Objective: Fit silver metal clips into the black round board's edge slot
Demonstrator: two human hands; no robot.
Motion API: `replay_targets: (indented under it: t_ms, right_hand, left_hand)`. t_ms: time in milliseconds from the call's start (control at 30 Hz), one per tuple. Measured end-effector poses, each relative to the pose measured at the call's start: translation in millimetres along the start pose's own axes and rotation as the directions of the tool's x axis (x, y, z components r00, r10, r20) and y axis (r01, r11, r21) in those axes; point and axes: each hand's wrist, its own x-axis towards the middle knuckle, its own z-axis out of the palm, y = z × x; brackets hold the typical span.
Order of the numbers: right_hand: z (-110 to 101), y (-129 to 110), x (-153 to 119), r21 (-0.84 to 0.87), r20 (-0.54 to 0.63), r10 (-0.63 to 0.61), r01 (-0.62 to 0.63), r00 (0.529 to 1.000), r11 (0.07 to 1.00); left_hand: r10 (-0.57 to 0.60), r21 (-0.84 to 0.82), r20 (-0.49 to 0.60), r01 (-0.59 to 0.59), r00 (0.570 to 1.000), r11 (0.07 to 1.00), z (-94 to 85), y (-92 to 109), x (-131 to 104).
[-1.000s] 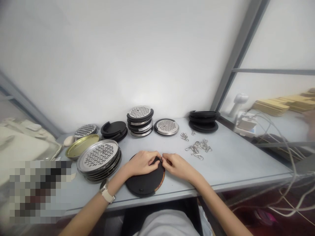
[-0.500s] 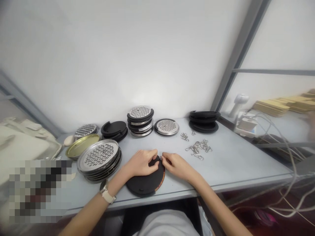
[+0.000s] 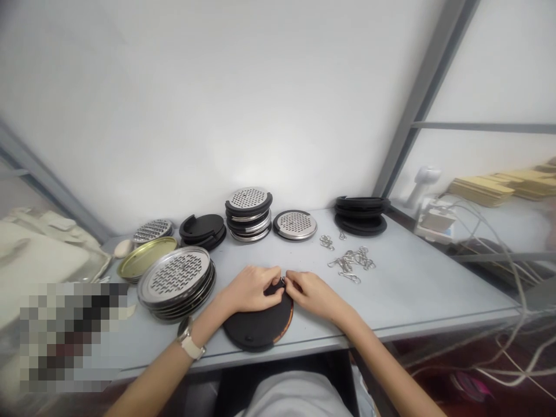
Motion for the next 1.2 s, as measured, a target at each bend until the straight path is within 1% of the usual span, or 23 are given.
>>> replay_targets:
  t_ms: [367, 800, 1067, 1200]
  right_hand:
    - [0.9, 3.5, -1.2, 0.038, -0.007, 0.015, -0.014, 1.000, 0.999]
    - [1.1, -0.4, 1.2, -0.048, -0.029, -0.019, 0.017, 0.999, 0.999]
    - [2.2, 1.4, 1.3, -0.077, -0.014, 0.000, -0.001, 1.000, 0.997]
    - [2.1, 0.7, 2.3, -0.094, -0.010, 0.016, -0.017, 1.000, 0.995]
  left_hand:
    - [0.003, 0.028, -0.009, -0.002, 1.000, 1.000, 2.2, -1.6, -1.1]
    - [0.023, 0.009, -0.013, -0.023, 1.000, 1.000, 0.6, -1.4, -0.2]
    - [0.003, 0.027, -0.003, -0.003, 1.000, 1.000, 1.7, -0.9, 0.0]
    - [0.010, 0.026, -0.018, -0.010, 1.000, 1.000, 2.6, -1.7, 0.1]
